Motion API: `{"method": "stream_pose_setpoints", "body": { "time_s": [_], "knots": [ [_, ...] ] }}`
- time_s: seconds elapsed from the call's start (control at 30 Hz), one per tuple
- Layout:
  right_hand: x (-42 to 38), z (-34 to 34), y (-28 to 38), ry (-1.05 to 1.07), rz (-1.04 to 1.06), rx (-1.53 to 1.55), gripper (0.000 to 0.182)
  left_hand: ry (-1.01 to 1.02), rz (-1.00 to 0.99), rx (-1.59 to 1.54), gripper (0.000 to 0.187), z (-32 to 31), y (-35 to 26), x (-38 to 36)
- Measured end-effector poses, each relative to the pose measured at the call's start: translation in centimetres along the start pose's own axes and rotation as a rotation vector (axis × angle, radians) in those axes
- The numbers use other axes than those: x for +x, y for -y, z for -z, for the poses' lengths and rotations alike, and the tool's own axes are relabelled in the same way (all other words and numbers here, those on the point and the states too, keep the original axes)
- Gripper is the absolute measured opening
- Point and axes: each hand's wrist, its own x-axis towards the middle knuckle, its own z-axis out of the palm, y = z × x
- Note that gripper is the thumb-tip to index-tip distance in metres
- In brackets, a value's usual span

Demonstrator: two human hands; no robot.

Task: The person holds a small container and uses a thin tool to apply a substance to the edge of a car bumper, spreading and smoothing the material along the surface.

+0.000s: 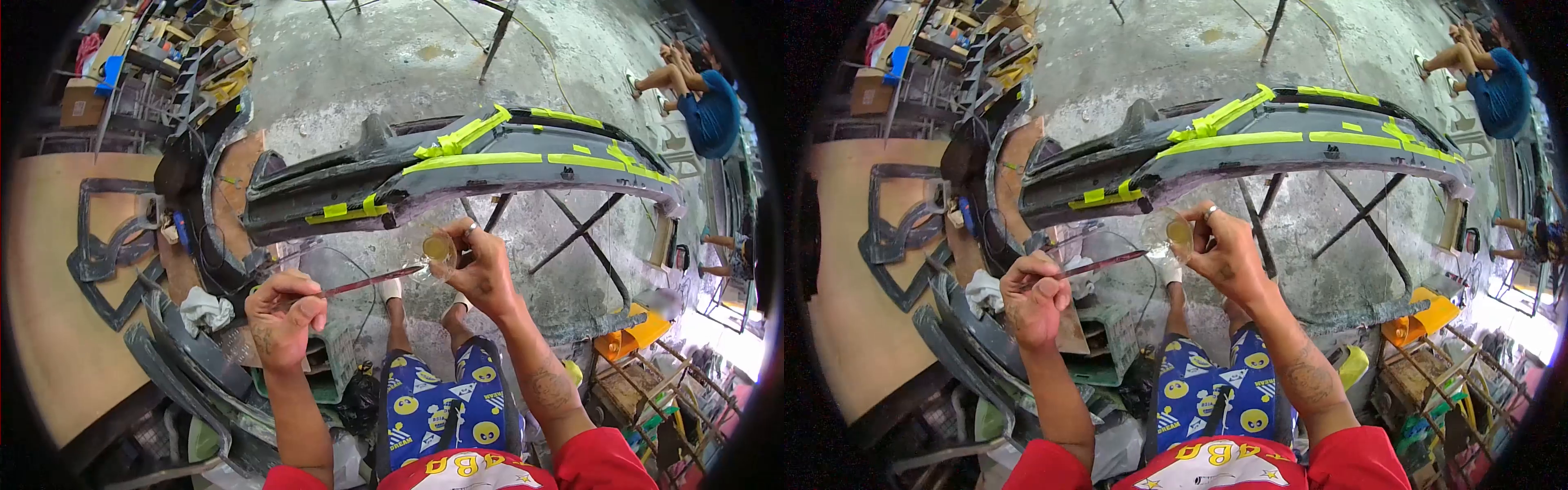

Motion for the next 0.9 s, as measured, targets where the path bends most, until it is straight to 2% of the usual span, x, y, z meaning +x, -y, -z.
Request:
{"method": "stream_pose_setpoints", "body": {
  "time_s": [0.13,0.27,0.33,0.67,0.8,0.9],
  "knots": [
    [0.6,-1.5,-0.6,-0.064,-0.038,0.038,0.037,0.096,-0.002,-0.068,0.018,1.4,0.8,3.3],
    [1.1,-3.7,-0.6,-0.114,-0.088,0.063,0.037,0.058,-0.022,0.065,0.020,2.0,1.3,5.9],
    [1.3,-4.6,-0.5,-0.127,-0.084,0.045,0.038,0.038,-0.092,0.099,0.015,1.9,1.2,6.7],
    [1.6,-6.8,-0.6,-0.172,-0.082,-0.045,0.039,0.207,-0.156,0.372,0.012,1.1,3.5,8.4],
    [1.5,-7.0,-0.7,-0.194,-0.055,-0.075,0.039,0.134,-0.038,0.242,0.013,1.2,4.8,8.7],
    [1.3,-7.0,-0.9,-0.222,-0.070,-0.067,0.038,-0.008,0.033,0.208,0.017,1.7,5.0,8.8]
  ]
}}
